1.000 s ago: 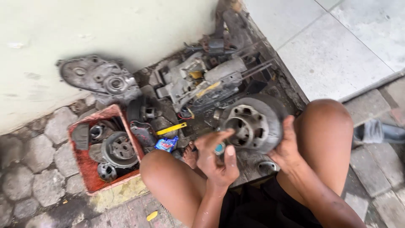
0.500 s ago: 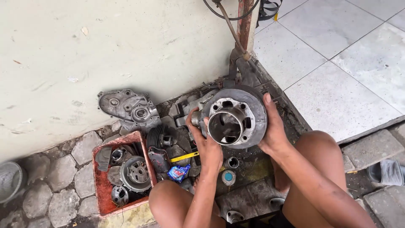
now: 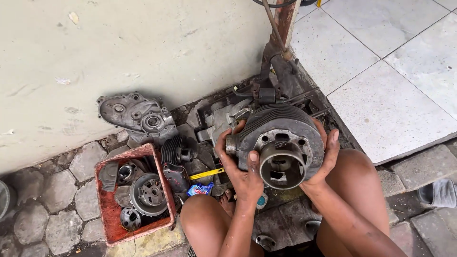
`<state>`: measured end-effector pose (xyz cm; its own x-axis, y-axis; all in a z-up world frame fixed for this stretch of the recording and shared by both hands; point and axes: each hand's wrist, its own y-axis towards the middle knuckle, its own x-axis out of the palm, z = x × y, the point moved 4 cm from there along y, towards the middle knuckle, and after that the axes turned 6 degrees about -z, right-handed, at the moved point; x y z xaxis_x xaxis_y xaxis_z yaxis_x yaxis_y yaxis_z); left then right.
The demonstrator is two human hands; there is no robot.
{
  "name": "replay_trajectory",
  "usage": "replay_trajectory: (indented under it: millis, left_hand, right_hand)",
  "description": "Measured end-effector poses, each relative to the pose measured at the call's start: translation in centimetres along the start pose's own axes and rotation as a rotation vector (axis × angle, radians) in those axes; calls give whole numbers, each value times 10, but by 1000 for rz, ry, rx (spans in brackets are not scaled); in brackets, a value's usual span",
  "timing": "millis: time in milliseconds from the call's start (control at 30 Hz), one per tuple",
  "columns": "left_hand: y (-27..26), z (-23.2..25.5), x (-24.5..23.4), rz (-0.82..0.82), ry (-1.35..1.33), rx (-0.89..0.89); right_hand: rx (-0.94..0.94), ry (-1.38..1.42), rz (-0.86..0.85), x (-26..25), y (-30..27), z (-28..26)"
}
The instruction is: Cleaning a motorcycle engine cylinder block using a brush and liquid cleaner
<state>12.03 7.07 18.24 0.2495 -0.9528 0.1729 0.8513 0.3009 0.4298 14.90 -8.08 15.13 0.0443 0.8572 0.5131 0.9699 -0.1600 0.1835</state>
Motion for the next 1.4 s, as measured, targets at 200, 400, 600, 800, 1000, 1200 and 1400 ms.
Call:
replay_trajectory:
  millis: [200,400,600,800,1000,1200,1400]
  left_hand:
    - [10,12,10,-27,82,51]
    - [20,10,18,-32,129,41]
    - [32,6,20,-25,177,25]
    - [47,4,21,9,211,-61]
    - [59,-18,14,35,196,-107]
    - [61,-31,13,17,97,-96]
    - [61,-39,8,-33,49,-68]
  right_hand:
    - [-22,77,110,-33,20,15]
    - [55,149,298,-20,23,14]
    - [96,156,145,-11,38,2]
    - [51,2,48,-5,53,-7]
    - [5,-122,-83,-5,69,3]
    - [-102,-242,-118,8,68,-9]
    - [-110,-282,-163,11,74,-11]
